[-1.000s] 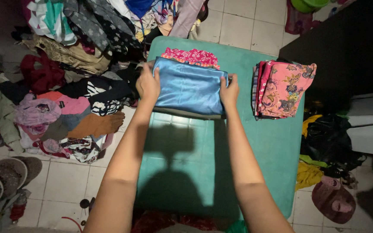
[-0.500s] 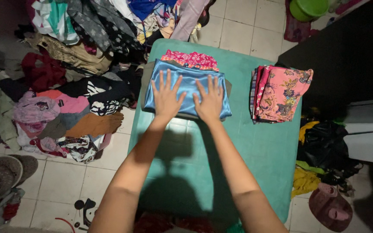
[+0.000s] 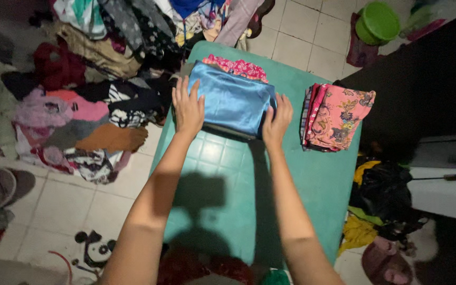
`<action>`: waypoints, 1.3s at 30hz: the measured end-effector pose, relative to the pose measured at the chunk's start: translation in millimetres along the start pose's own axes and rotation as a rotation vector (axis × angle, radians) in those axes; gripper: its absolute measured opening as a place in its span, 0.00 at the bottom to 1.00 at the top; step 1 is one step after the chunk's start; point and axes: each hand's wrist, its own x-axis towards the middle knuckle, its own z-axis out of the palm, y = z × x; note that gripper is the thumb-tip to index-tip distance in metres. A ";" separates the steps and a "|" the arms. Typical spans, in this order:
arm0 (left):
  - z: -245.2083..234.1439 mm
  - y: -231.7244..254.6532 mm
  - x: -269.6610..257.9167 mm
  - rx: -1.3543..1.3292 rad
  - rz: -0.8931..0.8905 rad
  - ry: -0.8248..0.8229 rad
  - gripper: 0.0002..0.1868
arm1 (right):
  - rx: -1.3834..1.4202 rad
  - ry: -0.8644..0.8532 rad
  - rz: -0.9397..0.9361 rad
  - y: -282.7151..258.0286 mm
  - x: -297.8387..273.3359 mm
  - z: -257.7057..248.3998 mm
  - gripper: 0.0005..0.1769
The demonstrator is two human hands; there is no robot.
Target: The person folds items of clothing including a green t-shirt, a blue garment, a pink patterned cloth, and a peach-colored top on a green surface.
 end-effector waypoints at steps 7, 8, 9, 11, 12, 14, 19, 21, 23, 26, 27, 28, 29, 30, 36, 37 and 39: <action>-55.7 38.9 -155.5 -0.133 0.008 -0.103 0.12 | 0.167 -0.095 -0.066 -60.6 -130.1 -42.3 0.19; -63.1 41.8 -180.2 -0.126 -0.020 -0.155 0.10 | 0.214 -0.165 -0.069 -69.3 -152.2 -47.1 0.15; -72.0 45.6 -205.6 -0.141 -0.063 -0.150 0.09 | 0.259 -0.234 -0.071 -78.4 -172.2 -51.3 0.10; -93.3 52.9 -249.2 -0.189 -0.173 -0.194 0.09 | 0.424 -0.457 -0.007 -94.4 -201.1 -58.7 0.04; -105.5 56.5 -267.2 -0.224 -0.241 -0.243 0.08 | 0.456 -0.636 0.016 -101.7 -212.4 -65.2 0.06; -125.8 64.1 -291.3 -0.245 -0.367 -0.239 0.09 | 0.521 -0.893 -0.021 -118.0 -223.7 -72.1 0.07; -162.2 39.0 -306.8 -0.274 -0.541 -0.181 0.10 | 0.558 -1.188 -0.136 -163.0 -218.9 -69.8 0.08; -168.7 9.1 -302.4 -0.303 -0.541 -0.137 0.11 | 0.497 -1.205 -0.030 -178.5 -210.0 -57.0 0.08; -176.8 -33.0 -295.7 -0.315 -0.508 -0.186 0.11 | 0.487 -1.179 0.028 -191.8 -200.5 -35.6 0.08; -177.4 -98.1 -277.6 -0.340 -0.457 -0.135 0.10 | 0.533 -1.103 0.058 -211.9 -184.9 16.6 0.08; -179.5 -121.9 -273.7 -0.346 -0.443 -0.100 0.09 | 0.536 -1.097 0.085 -221.0 -181.3 37.8 0.08; -179.6 -145.9 -269.7 -0.332 -0.479 -0.129 0.09 | 0.539 -1.091 0.113 -230.7 -178.3 59.7 0.08; -178.3 -175.1 -260.5 -0.313 -0.509 -0.156 0.09 | 0.510 -1.086 0.133 -241.9 -174.0 86.7 0.08; -175.1 -206.4 -251.4 -0.294 -0.539 -0.183 0.09 | 0.482 -1.081 0.152 -252.6 -169.9 115.0 0.08; -120.3 -406.6 -218.7 -0.113 -0.619 -0.337 0.13 | 0.499 -1.071 0.208 -313.8 -178.1 283.7 0.07; -107.2 -436.8 -212.7 -0.034 -0.603 -0.376 0.15 | 0.491 -1.077 0.226 -322.2 -178.5 308.4 0.09; -85.7 -490.9 -200.4 0.124 -0.568 -0.453 0.21 | 0.446 -1.043 0.180 -336.3 -181.9 346.8 0.14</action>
